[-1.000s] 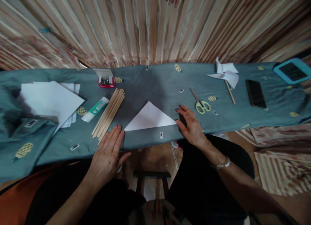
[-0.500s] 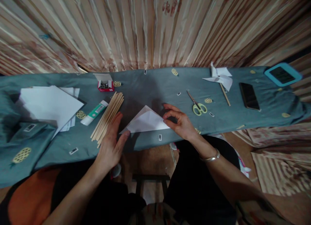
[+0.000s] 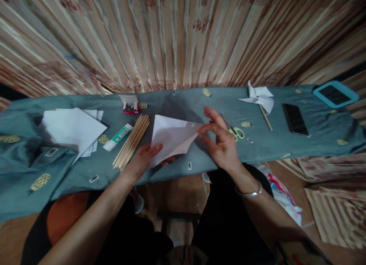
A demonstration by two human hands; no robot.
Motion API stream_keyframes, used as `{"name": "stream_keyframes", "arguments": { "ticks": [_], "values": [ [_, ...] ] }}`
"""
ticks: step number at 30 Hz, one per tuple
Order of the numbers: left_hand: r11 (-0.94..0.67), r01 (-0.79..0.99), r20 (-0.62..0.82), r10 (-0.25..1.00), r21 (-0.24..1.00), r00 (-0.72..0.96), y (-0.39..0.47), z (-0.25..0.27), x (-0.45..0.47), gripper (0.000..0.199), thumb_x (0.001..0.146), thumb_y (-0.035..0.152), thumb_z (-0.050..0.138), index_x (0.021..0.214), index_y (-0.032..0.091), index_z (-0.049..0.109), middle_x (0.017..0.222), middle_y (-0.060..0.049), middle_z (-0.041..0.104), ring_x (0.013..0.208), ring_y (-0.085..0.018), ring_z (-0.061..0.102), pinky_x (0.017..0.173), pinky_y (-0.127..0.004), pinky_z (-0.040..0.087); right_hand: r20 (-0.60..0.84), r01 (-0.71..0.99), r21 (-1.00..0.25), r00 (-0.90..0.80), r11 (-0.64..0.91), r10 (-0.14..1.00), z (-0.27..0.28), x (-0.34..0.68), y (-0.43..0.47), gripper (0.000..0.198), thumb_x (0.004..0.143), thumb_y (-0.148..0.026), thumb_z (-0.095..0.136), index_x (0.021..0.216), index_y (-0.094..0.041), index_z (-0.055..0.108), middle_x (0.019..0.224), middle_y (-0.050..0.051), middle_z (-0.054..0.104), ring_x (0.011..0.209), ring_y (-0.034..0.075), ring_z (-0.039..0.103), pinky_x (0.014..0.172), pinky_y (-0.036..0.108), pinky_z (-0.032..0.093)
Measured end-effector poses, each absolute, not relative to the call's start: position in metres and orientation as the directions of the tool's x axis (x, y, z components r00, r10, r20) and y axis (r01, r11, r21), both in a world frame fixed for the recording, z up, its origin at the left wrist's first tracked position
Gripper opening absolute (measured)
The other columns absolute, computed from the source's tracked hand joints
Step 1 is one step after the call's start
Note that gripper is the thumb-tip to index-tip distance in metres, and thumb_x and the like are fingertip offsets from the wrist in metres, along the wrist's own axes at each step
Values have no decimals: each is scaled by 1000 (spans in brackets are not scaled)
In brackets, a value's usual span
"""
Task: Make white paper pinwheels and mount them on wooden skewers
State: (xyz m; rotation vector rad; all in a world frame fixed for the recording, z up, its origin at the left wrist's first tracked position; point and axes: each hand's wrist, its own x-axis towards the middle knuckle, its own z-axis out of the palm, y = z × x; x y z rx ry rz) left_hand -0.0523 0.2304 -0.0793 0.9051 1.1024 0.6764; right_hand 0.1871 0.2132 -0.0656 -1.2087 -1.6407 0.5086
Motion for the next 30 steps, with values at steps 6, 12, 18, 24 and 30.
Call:
{"name": "stream_keyframes", "arguments": {
  "ticks": [6,12,18,24,30],
  "values": [
    [284,129,-305,933,950,191,230,-85,-48,35,65,45,78,80,13,74,77,-11,76,65,-24,70,60,-34,58,376,387,-867,93,315,922,-70,187,216,17,87,-36,67,102,-27,70,150,4,50,138,26,47,118,50,34],
    [21,397,-42,998,917,43,238,-80,-56,38,71,45,70,95,15,76,86,-5,79,82,-27,72,71,-34,60,-170,-135,-978,83,-158,982,-82,173,222,49,74,-54,74,111,-23,69,113,8,74,106,25,68,100,46,51],
    [-37,493,15,999,869,49,236,-78,-55,36,76,44,66,99,18,76,86,-2,79,79,-25,72,70,-31,58,-353,-257,-900,-42,-352,935,-90,149,224,42,53,-43,91,85,-20,76,85,2,79,73,18,70,78,38,58],
    [-41,416,36,999,908,19,235,-80,-58,32,73,43,74,98,23,77,89,-1,79,84,-26,72,78,-30,56,-318,-179,-934,10,-311,948,-106,141,228,37,53,-42,90,77,-19,74,75,0,76,64,15,65,66,32,55],
    [-5,349,16,999,937,-30,241,-84,-64,32,71,38,75,98,22,77,93,-2,78,89,-26,71,82,-31,55,-77,171,-982,56,-86,995,-100,159,234,40,74,-57,73,83,-18,72,74,2,73,64,15,62,61,28,51]
  ]
}}
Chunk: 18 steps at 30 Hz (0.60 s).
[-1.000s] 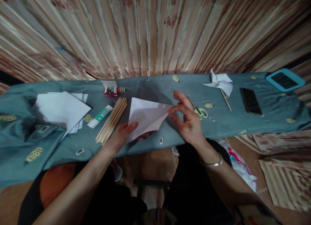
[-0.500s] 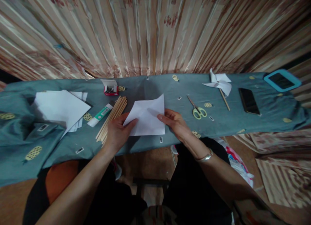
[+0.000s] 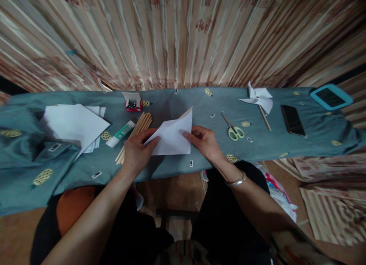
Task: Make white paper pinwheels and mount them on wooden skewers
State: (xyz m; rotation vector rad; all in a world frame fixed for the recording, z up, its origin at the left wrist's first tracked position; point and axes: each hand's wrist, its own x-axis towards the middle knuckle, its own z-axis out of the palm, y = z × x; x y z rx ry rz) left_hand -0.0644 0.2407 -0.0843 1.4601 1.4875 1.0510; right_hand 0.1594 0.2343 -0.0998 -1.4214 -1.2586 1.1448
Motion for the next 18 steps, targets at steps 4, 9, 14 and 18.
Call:
{"name": "stream_keyframes", "arguments": {
  "ticks": [4,9,14,18],
  "values": [
    [71,237,-50,995,969,-90,247,-89,-70,35,70,40,76,98,19,77,87,-2,77,78,-24,69,69,-32,56,247,744,-668,235,-11,940,-85,218,239,33,92,-44,55,106,-19,71,93,8,76,81,21,68,78,36,53],
    [63,123,-47,991,990,-125,251,-88,-72,32,67,39,79,91,19,77,81,-2,76,70,-21,66,65,-32,55,161,933,-157,347,-323,924,-86,290,227,23,90,-32,56,92,-21,76,79,14,74,78,31,71,73,43,50],
    [58,73,-46,987,996,-155,254,-84,-73,28,66,35,80,89,18,78,77,2,75,67,-18,64,64,-31,53,87,949,-10,314,-314,945,-98,311,214,24,89,-33,60,102,-19,75,93,14,77,81,29,73,70,36,51],
    [72,96,-54,982,993,-183,254,-83,-73,27,66,35,81,88,20,78,73,3,74,64,-17,63,63,-30,51,128,957,36,281,-287,951,-101,305,211,28,91,-32,57,110,-18,72,105,15,76,90,27,74,73,33,51]
  ]
}}
